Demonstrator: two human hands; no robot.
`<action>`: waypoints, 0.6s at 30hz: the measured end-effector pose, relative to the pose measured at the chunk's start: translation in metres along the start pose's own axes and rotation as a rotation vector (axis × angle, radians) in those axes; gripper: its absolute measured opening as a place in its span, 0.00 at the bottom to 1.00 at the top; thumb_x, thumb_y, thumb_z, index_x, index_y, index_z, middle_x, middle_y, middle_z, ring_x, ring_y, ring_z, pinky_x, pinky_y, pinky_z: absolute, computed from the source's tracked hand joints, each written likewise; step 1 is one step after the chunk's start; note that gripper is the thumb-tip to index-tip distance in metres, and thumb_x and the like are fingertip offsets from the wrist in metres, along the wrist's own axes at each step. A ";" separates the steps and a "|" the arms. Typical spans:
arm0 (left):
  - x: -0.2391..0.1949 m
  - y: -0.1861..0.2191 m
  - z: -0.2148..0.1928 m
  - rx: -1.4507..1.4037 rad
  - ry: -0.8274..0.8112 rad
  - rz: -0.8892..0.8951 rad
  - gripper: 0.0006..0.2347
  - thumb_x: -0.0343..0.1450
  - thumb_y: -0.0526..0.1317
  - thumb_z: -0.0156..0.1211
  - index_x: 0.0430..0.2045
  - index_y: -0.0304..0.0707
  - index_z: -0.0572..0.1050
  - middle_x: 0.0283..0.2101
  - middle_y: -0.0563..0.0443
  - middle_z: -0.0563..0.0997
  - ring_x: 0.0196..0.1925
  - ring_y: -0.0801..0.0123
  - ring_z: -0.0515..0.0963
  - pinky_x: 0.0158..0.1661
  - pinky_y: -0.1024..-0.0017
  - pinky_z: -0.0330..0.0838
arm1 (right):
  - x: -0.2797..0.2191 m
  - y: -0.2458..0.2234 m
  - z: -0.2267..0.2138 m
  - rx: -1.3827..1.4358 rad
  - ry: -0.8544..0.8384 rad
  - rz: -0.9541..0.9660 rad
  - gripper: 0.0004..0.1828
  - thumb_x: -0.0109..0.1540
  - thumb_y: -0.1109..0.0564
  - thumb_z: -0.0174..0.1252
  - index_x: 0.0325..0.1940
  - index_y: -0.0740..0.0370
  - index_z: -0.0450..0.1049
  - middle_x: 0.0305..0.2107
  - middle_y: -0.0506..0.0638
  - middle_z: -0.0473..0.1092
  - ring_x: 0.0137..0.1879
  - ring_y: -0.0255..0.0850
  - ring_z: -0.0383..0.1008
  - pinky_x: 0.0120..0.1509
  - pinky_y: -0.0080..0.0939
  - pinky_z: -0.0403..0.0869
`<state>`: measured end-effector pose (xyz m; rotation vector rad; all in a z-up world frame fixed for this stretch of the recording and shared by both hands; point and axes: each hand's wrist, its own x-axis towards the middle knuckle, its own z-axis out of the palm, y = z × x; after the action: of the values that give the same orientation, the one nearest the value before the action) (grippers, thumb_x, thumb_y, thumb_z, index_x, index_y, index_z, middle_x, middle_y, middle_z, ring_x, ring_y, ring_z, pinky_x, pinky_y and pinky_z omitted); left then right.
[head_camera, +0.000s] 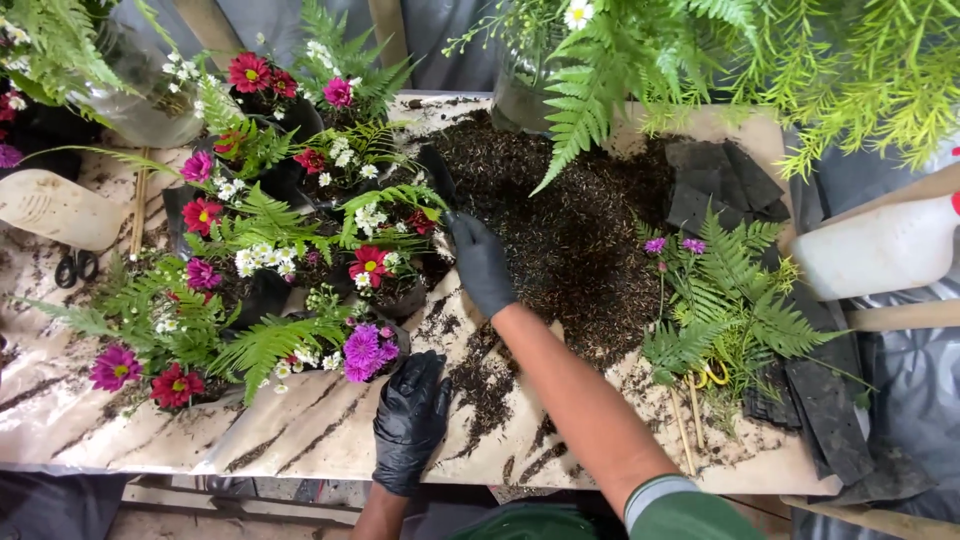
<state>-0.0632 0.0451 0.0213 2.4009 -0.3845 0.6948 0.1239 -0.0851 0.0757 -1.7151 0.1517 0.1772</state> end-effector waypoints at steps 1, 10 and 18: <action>-0.001 -0.001 0.001 -0.005 0.004 0.008 0.12 0.72 0.34 0.58 0.50 0.35 0.79 0.51 0.38 0.82 0.53 0.47 0.82 0.59 0.53 0.76 | -0.003 0.008 0.002 0.061 0.046 -0.017 0.22 0.73 0.48 0.41 0.61 0.58 0.74 0.28 0.44 0.67 0.28 0.31 0.59 0.29 0.31 0.57; -0.008 -0.005 0.007 0.010 0.010 0.036 0.13 0.72 0.35 0.60 0.52 0.35 0.78 0.53 0.37 0.81 0.54 0.46 0.81 0.57 0.53 0.77 | -0.050 0.024 -0.011 0.156 0.235 0.010 0.24 0.72 0.45 0.41 0.65 0.55 0.72 0.37 0.46 0.71 0.35 0.34 0.65 0.35 0.31 0.67; -0.007 -0.001 0.006 -0.001 0.008 0.004 0.13 0.72 0.35 0.60 0.51 0.36 0.78 0.53 0.38 0.82 0.54 0.48 0.81 0.57 0.55 0.77 | -0.088 0.008 -0.029 0.181 0.264 -0.131 0.22 0.71 0.48 0.40 0.67 0.52 0.68 0.61 0.54 0.72 0.66 0.48 0.72 0.68 0.50 0.75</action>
<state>-0.0660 0.0434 0.0129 2.3963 -0.3862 0.7051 0.0372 -0.1149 0.0898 -1.5558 0.2417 -0.1573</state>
